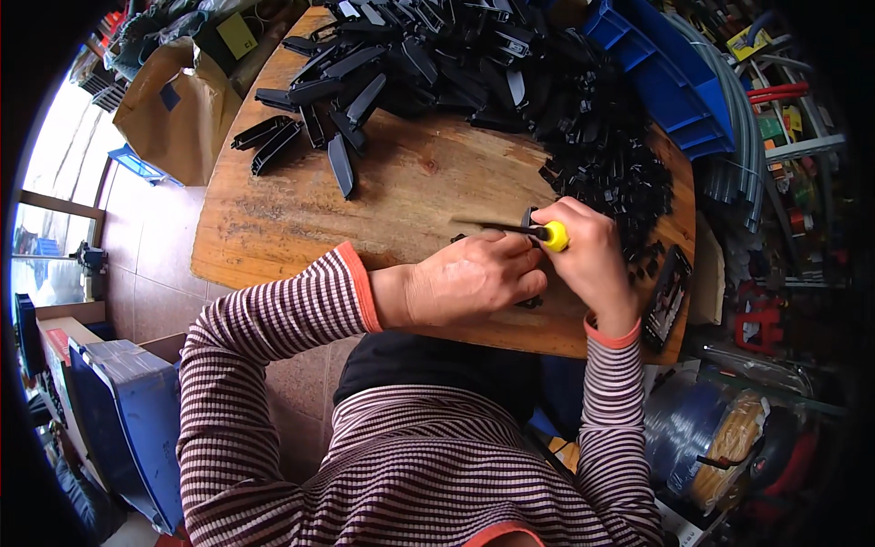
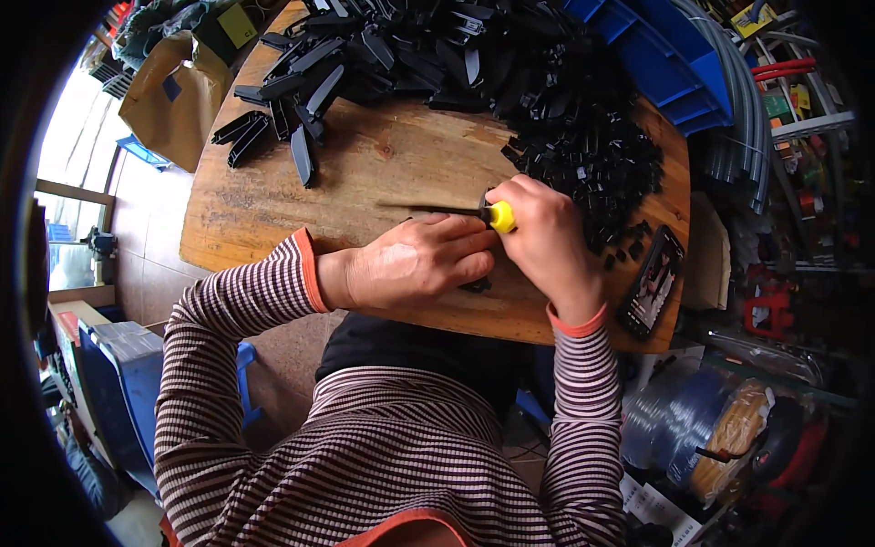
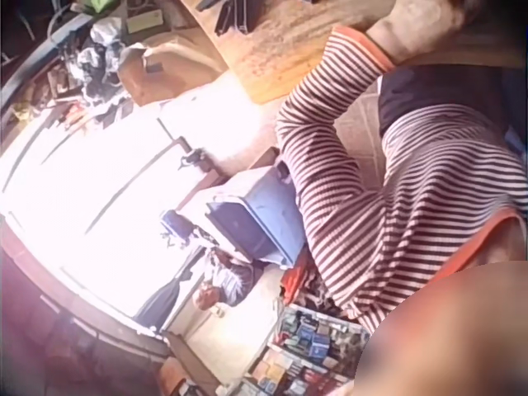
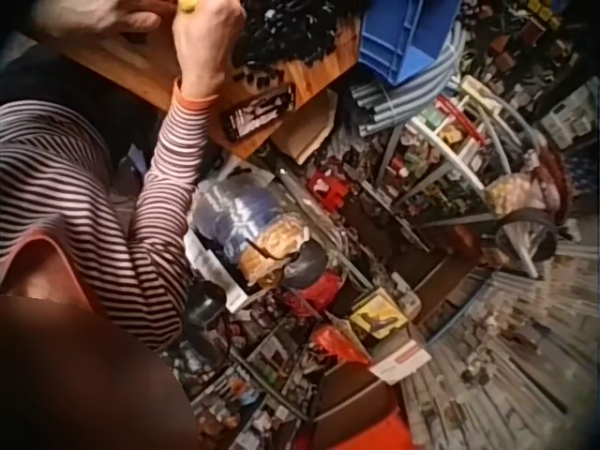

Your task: Using a scraping tool to remove excess plastic material from small manufactured parts.

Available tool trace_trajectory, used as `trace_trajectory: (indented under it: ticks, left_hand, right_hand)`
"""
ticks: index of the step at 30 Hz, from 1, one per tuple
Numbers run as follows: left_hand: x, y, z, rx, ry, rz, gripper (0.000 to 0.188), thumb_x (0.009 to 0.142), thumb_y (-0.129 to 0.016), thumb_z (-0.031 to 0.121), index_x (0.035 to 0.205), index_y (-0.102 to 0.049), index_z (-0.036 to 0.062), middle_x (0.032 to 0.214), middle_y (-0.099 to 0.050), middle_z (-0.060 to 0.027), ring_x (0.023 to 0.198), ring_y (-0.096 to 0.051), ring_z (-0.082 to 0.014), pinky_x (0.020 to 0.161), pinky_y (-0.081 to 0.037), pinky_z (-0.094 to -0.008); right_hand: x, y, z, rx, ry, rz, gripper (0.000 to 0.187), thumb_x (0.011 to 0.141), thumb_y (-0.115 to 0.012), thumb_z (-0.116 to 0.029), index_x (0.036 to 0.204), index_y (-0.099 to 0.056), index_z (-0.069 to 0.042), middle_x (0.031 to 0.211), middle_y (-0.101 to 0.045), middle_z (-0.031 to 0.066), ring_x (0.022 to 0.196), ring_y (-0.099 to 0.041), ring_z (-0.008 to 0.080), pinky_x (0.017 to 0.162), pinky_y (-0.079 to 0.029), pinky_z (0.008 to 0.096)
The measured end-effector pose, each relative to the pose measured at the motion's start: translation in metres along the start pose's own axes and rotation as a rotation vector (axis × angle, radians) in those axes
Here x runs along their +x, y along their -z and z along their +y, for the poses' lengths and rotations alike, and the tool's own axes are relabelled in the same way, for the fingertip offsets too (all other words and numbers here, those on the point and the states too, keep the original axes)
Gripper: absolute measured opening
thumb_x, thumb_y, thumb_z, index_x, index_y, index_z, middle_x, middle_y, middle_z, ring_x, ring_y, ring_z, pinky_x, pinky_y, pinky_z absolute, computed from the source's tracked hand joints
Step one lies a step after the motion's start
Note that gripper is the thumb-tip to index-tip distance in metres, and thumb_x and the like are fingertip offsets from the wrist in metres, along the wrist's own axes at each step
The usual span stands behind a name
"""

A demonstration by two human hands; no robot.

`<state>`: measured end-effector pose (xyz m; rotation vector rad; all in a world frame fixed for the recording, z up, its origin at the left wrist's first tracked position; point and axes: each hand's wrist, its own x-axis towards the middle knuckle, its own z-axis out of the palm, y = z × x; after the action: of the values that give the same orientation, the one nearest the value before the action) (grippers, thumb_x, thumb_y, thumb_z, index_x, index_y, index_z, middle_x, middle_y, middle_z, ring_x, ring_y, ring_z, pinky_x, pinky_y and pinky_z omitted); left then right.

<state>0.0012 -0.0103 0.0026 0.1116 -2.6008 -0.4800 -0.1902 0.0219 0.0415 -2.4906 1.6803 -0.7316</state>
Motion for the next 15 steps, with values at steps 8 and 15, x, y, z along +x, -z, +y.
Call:
trace_trajectory:
  ticks: [8, 15]
  left_hand:
    - [-0.001, 0.0, 0.0, -0.044, 0.019, 0.001, 0.024, 0.081, -0.059, 0.012, 0.102, -0.057, -0.0001, 0.117, -0.061, -0.0167, 0.11, -0.057, -0.0318, 0.089, -0.051, -0.0382]
    - [0.015, 0.006, -0.012, -0.088, -0.049, 0.079, 0.025, 0.076, -0.062, 0.009, 0.1, -0.059, 0.0019, 0.115, -0.062, -0.0165, 0.111, -0.057, -0.0317, 0.086, -0.052, -0.0384]
  right_hand:
    - [0.03, 0.005, -0.001, 1.067, -0.147, 0.715, 0.013, 0.088, -0.067, -0.012, 0.088, -0.058, -0.003, 0.078, -0.066, 0.0093, 0.067, -0.061, 0.0107, 0.058, -0.047, 0.025]
    - [0.003, 0.025, 0.012, 0.772, -0.336, 0.643, 0.014, 0.09, -0.066, -0.015, 0.088, -0.06, -0.003, 0.076, -0.067, 0.0084, 0.064, -0.058, 0.0068, 0.058, -0.044, 0.0201]
